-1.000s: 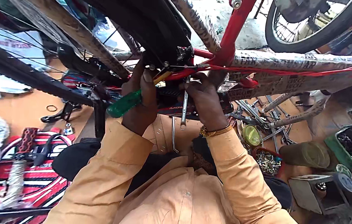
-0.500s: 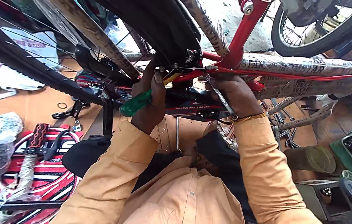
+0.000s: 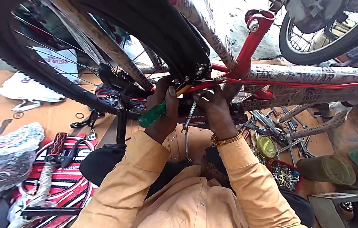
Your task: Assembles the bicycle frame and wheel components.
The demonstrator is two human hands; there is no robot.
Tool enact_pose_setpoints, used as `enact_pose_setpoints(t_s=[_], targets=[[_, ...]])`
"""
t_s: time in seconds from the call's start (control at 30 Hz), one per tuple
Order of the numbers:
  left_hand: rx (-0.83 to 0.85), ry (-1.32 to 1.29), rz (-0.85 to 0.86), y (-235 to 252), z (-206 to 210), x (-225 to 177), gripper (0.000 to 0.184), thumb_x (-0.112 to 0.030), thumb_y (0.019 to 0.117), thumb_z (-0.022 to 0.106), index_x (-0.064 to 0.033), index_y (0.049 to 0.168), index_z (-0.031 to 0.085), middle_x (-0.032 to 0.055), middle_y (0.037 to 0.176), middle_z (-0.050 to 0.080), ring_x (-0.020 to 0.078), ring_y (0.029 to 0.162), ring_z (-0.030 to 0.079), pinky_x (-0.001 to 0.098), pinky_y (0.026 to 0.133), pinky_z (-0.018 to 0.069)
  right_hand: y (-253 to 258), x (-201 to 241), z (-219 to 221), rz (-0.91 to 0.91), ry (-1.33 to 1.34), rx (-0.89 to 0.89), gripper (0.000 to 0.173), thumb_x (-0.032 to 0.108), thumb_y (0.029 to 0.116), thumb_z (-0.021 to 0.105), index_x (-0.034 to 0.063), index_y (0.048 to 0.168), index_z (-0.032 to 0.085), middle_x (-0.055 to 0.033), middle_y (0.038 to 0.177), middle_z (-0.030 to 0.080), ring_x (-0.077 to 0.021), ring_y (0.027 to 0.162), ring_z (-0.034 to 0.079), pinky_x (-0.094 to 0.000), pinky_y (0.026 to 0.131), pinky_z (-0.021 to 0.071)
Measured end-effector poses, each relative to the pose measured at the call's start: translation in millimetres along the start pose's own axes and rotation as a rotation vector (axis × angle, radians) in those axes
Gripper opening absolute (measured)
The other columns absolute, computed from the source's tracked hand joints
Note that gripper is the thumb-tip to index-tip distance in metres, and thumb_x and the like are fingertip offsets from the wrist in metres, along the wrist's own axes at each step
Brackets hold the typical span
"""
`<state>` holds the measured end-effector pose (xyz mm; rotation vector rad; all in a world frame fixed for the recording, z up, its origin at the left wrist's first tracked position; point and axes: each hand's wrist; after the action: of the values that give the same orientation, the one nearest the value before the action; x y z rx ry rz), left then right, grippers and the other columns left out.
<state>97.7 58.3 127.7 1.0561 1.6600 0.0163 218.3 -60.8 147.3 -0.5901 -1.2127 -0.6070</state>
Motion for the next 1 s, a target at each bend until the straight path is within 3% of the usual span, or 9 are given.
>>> enact_pose_setpoints(t_s=[0.07,0.17,0.23,0.47,0.6,0.77,0.87,0.93,1.0], targets=[[0.007,0.008,-0.013,1.1,1.1,-0.2,0.058,-0.043,0.1083,0.026,-0.0021,0.139,0.054,0.0113,0.104,0.072,0.0102,0.085,0.069,0.0339,0.075,0.0570,0.9,8.9,-14.5,0.016,0.010,0.035,0.049,-0.003,0.0962,0.064,0.0034,0.139,0.043,-0.0149,0.103,0.070,-0.0216,0.078,0.071,-0.0328,0.066,0.0624],[0.000,0.012,-0.024,3.4,1.9,0.5,0.060,-0.047,0.1075,0.026,-0.0027,0.136,0.055,0.0092,0.098,0.072,0.0116,0.081,0.069,0.0369,0.072,0.0577,7.6,36.3,-50.4,0.042,-0.104,0.107,0.019,0.005,0.1013,0.056,0.0040,0.120,0.062,-0.0044,0.087,0.069,-0.0075,0.064,0.059,-0.0218,0.056,0.0515],[-0.001,0.001,-0.028,0.7,1.7,2.1,0.060,-0.047,0.1073,0.026,-0.0028,0.135,0.056,0.0082,0.099,0.072,0.0110,0.084,0.069,0.0368,0.073,0.0580,10.9,49.7,-66.1,0.075,-0.210,0.179,0.019,0.007,0.1027,0.055,0.0039,0.117,0.067,-0.0046,0.087,0.070,-0.0063,0.061,0.057,-0.0200,0.054,0.0491],[-0.023,0.027,-0.037,3.4,5.4,0.8,0.060,-0.046,0.1070,0.025,-0.0021,0.134,0.057,0.0080,0.096,0.071,0.0122,0.081,0.067,0.0375,0.071,0.0570,-0.3,16.7,-33.4,0.016,-0.203,0.018,0.035,0.003,0.1011,0.058,0.0016,0.135,0.052,-0.0112,0.094,0.071,-0.0145,0.065,0.065,-0.0259,0.052,0.0537],[-0.017,0.006,-0.045,2.1,4.1,-0.2,0.063,-0.048,0.1067,0.025,-0.0014,0.136,0.056,0.0088,0.099,0.072,0.0124,0.085,0.069,0.0378,0.074,0.0583,-2.6,-0.5,-5.7,-0.005,-0.048,-0.037,0.040,0.001,0.0987,0.062,0.0041,0.135,0.046,-0.0128,0.097,0.069,-0.0210,0.074,0.071,-0.0324,0.061,0.0618],[-0.042,-0.027,-0.048,-0.7,5.4,-4.9,0.060,-0.046,0.1071,0.029,-0.0013,0.135,0.056,0.0056,0.096,0.072,0.0089,0.079,0.067,0.0339,0.071,0.0571,-3.2,-3.5,0.9,-0.047,-0.008,0.065,0.065,-0.009,0.0912,0.065,0.0063,0.145,0.032,-0.0144,0.117,0.067,-0.0231,0.093,0.072,-0.0380,0.081,0.0636],[-0.062,-0.027,-0.034,0.1,6.4,-5.2,0.056,-0.041,0.1065,0.032,-0.0005,0.136,0.057,0.0087,0.105,0.074,0.0114,0.089,0.070,0.0366,0.079,0.0584,-2.0,5.3,-17.2,0.008,0.019,0.061,0.045,-0.004,0.0931,0.056,0.0060,0.136,0.047,-0.0114,0.106,0.070,-0.0194,0.084,0.071,-0.0339,0.070,0.0619],[-0.054,-0.036,-0.048,0.8,5.4,-5.8,0.055,-0.039,0.1057,0.034,-0.0002,0.138,0.055,0.0089,0.110,0.074,0.0123,0.097,0.071,0.0380,0.084,0.0584,2.4,12.1,-38.8,0.036,0.049,0.091,0.025,0.007,0.0952,0.051,0.0096,0.118,0.061,-0.0030,0.093,0.068,-0.0075,0.067,0.060,-0.0213,0.057,0.0518],[-0.059,-0.061,-0.050,0.5,6.8,-4.0,0.054,-0.038,0.1051,0.035,-0.0002,0.138,0.055,0.0087,0.110,0.075,0.0140,0.098,0.071,0.0405,0.085,0.0579,8.8,22.3,-61.6,0.047,0.002,0.172,0.024,0.010,0.0982,0.050,0.0080,0.118,0.064,-0.0035,0.092,0.068,-0.0052,0.063,0.057,-0.0182,0.053,0.0487]])
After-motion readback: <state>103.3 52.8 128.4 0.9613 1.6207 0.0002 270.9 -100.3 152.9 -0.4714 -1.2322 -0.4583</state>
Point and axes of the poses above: each hand's wrist, its own y-axis towards the middle knuckle, its own z-axis out of the palm, x = y × z
